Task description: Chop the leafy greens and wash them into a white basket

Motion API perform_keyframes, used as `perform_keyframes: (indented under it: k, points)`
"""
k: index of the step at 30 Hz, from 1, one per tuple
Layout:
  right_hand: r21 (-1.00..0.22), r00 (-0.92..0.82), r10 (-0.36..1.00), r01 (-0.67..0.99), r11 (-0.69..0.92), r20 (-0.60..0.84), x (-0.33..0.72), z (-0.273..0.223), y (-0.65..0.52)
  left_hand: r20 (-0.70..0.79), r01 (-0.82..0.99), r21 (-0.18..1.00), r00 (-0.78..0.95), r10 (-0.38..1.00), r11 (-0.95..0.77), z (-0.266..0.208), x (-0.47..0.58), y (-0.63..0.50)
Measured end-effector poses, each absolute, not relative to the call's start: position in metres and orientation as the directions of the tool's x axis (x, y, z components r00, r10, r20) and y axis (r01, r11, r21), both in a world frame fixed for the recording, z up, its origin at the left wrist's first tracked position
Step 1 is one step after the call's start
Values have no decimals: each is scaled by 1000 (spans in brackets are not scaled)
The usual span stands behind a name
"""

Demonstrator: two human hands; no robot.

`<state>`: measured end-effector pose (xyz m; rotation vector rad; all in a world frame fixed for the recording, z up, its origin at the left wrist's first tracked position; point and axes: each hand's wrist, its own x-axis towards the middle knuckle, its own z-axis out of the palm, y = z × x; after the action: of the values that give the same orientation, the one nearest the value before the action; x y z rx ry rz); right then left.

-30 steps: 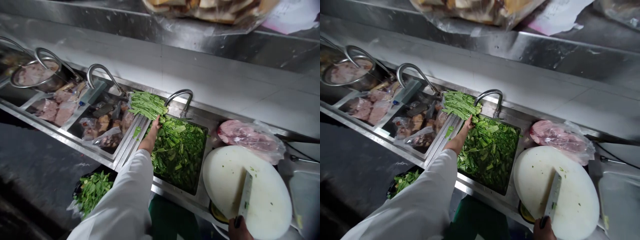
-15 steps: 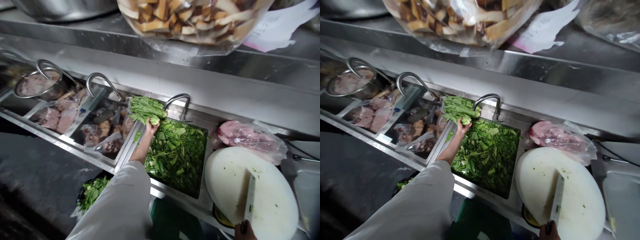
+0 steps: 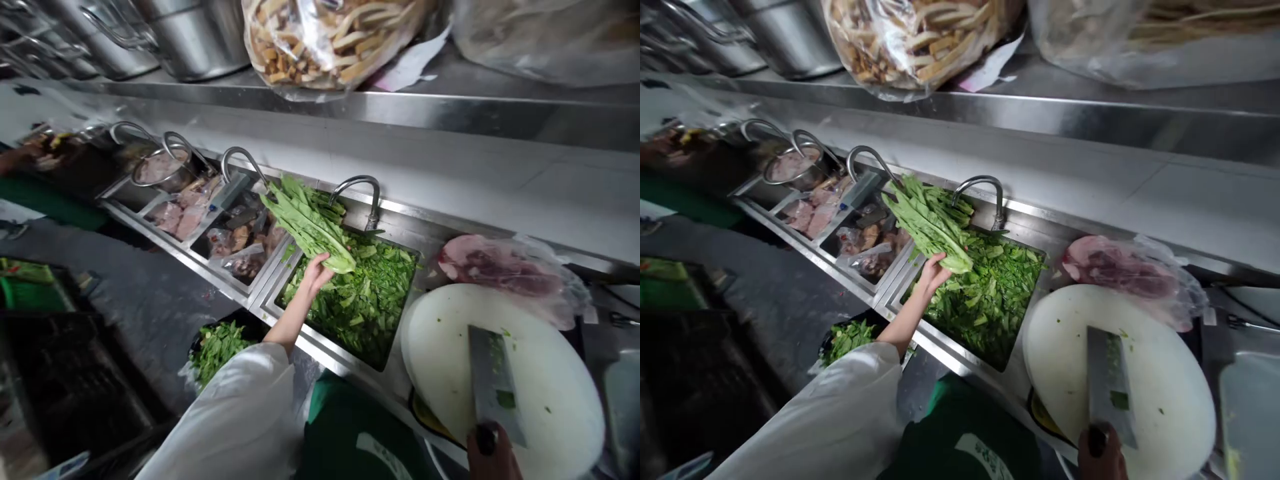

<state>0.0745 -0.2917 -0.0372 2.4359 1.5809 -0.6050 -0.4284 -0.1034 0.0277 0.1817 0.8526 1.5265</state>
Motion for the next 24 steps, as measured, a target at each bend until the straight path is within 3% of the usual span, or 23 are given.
perform_keyframes:
  k: [9, 12, 15, 17, 19, 22, 24]
  points:
    - [-231, 134, 938, 949, -214, -320, 158, -30, -280, -463, -834, 504, -42, 885, 224, 36, -182, -156]
    - [-365, 105, 945, 905, -220, -310, 178, -21, -276, -569, -823, 417, 94, 817, 385, 18, -108, -156]
    - [-512, 92, 942, 820, -255, -323, 191, -18, -280, -718, -730, 407, 115, 686, 549, -5, -51, -172]
    - [-578, 81, 941, 771, -267, -328, 198, -19, -284, -745, -588, 465, 143, 651, 662, -15, -34, -191]
    - [-606, 59, 940, 750, -265, -337, 203, -19, -286, -688, -359, 633, 146, 711, 686, -15, -33, -205]
    - [-548, 17, 910, 794, -264, -414, 208, -15, -279, -375, 102, 925, 94, 922, 366, -5, -51, -193]
    - [-465, 9, 874, 844, -267, -486, 208, -7, -270, -178, 387, 916, 165, 970, 103, -2, -61, -167]
